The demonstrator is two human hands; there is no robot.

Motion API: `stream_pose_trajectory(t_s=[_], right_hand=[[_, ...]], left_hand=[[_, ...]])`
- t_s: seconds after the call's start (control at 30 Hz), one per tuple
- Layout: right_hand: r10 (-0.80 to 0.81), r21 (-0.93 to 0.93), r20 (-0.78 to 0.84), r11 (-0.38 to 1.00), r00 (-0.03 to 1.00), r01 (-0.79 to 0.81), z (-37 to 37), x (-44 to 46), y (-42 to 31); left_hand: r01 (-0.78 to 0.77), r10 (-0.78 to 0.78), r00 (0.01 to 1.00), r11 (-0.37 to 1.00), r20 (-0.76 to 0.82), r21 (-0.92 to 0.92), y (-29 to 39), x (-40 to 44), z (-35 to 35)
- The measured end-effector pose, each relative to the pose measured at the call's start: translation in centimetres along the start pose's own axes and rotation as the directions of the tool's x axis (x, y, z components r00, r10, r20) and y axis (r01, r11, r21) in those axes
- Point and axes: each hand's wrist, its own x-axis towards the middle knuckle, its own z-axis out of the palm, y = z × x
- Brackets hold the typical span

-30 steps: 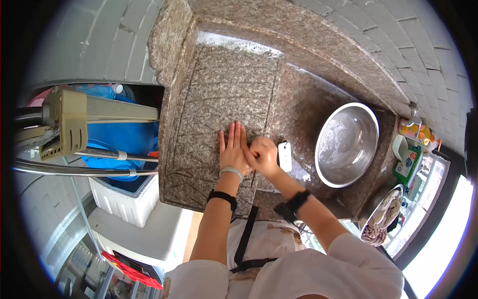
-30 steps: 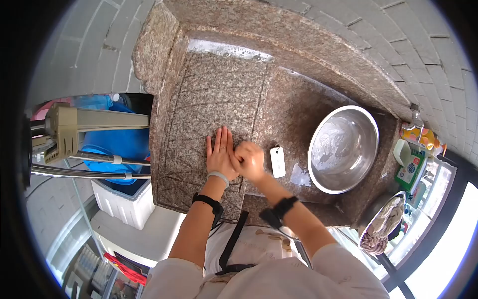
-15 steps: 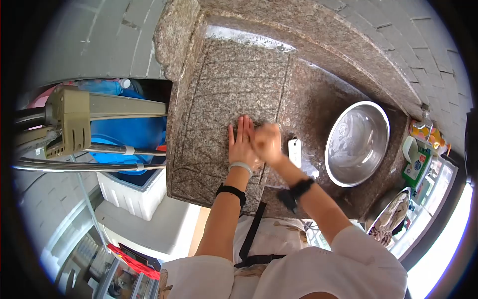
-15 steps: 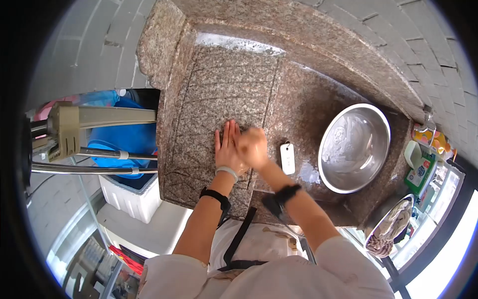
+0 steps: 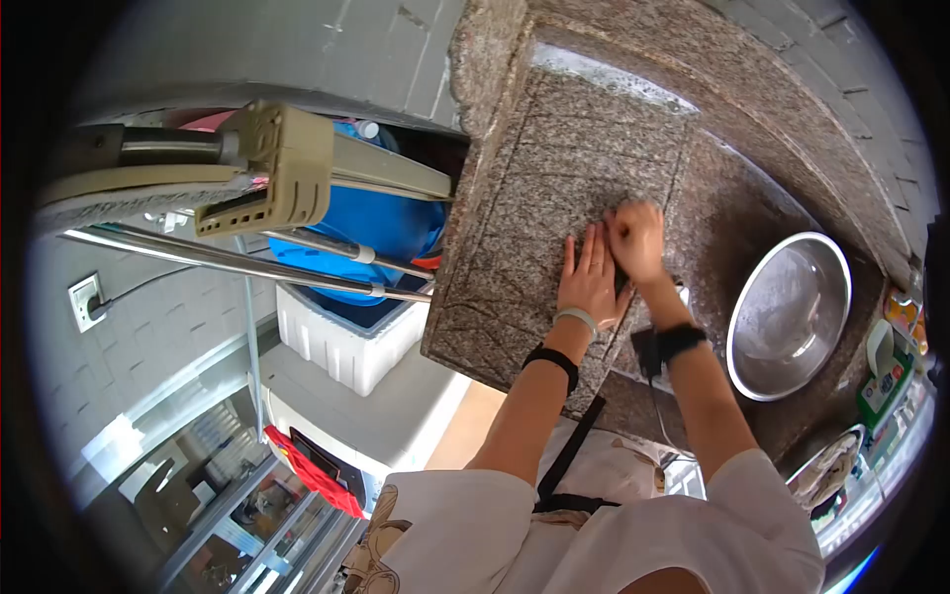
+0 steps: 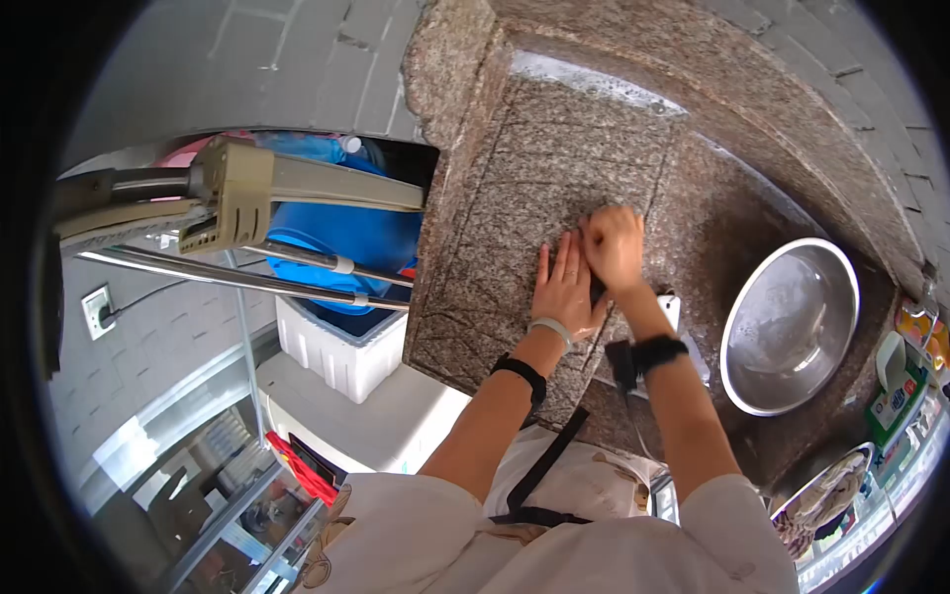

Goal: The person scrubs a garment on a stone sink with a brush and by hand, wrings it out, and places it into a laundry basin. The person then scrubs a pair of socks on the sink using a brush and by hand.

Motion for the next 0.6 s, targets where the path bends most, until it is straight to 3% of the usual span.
stream_pose_trajectory(t_s=[0.03, 0.07, 0.1, 0.17, 0.2, 0.23, 0.3, 0.33, 0.37, 0.47, 0.5, 0.57, 0.6], right_hand=[[0.040, 0.007, 0.054, 0.999, 0.998, -0.041, 1.0, 2.5, 1.2], [0.009, 0.048, -0.031, 0.999, 0.999, -0.007, 2.2, 4.0, 1.5], [0.027, 0.010, 0.009, 1.000, 1.000, -0.027, 1.9, 4.1, 0.8], [0.100, 0.052, -0.068, 0.994, 0.993, -0.096, 0.2, 1.7, -0.9], [0.145, 0.081, -0.015, 0.986, 0.989, -0.143, -0.6, -1.2, -1.6], [0.058, 0.186, -0.083, 0.982, 0.995, -0.041, -1.9, -3.2, -2.6], [0.157, 0.319, -0.026, 0.937, 0.987, -0.141, -4.5, -7.3, -4.7], [0.152, 0.286, -0.014, 0.948, 0.988, -0.142, -4.4, -7.7, -4.9], [0.144, 0.254, -0.003, 0.957, 0.990, -0.139, -4.0, -7.8, -4.9], [-0.003, 0.037, -0.064, 0.999, 0.998, 0.006, 0.5, -1.0, 0.1], [0.091, -0.043, 0.070, 0.995, 0.993, -0.088, 0.4, 2.3, 0.1], [0.106, -0.037, -0.085, 0.993, 0.991, -0.110, 1.7, 4.7, 0.9], [0.109, -0.041, -0.090, 0.993, 0.990, -0.113, 1.4, 4.6, 0.8]], left_hand=[[0.000, 0.004, 1.000, 0.993, 0.029, -0.119, -0.4, -0.1, -0.1], [-0.015, 0.006, 0.998, 0.990, -0.063, -0.139, -0.5, 0.0, 0.8], [-0.016, 0.010, 0.998, 0.996, -0.067, -0.086, -0.4, -0.1, 0.5], [-0.004, -0.004, 0.999, 0.985, -0.045, -0.174, -0.3, -0.2, -0.3], [-0.013, 0.001, 0.996, 0.988, -0.084, -0.152, -0.2, 0.0, 0.5], [-0.021, 0.004, 0.992, 0.991, -0.123, -0.134, -0.3, 0.2, 1.2], [-0.023, 0.022, 0.992, 1.000, -0.123, -0.011, -0.6, -0.1, 1.0], [-0.037, 0.050, 0.991, 0.994, -0.125, 0.103, -0.6, -0.3, 0.7], [-0.012, 0.025, 0.992, 0.995, -0.123, 0.104, -0.6, -0.5, 0.3], [-0.057, 0.063, 0.997, 0.983, 0.032, -0.174, -0.8, 0.5, 0.3], [-0.049, 0.055, 0.998, 0.984, 0.032, -0.172, -0.7, 0.6, 0.4], [-0.017, 0.000, 0.990, 0.992, -0.140, -0.124, -0.3, 0.3, 0.6], [-0.024, 0.006, 0.990, 0.992, -0.141, -0.122, -0.3, 0.1, 0.5]])
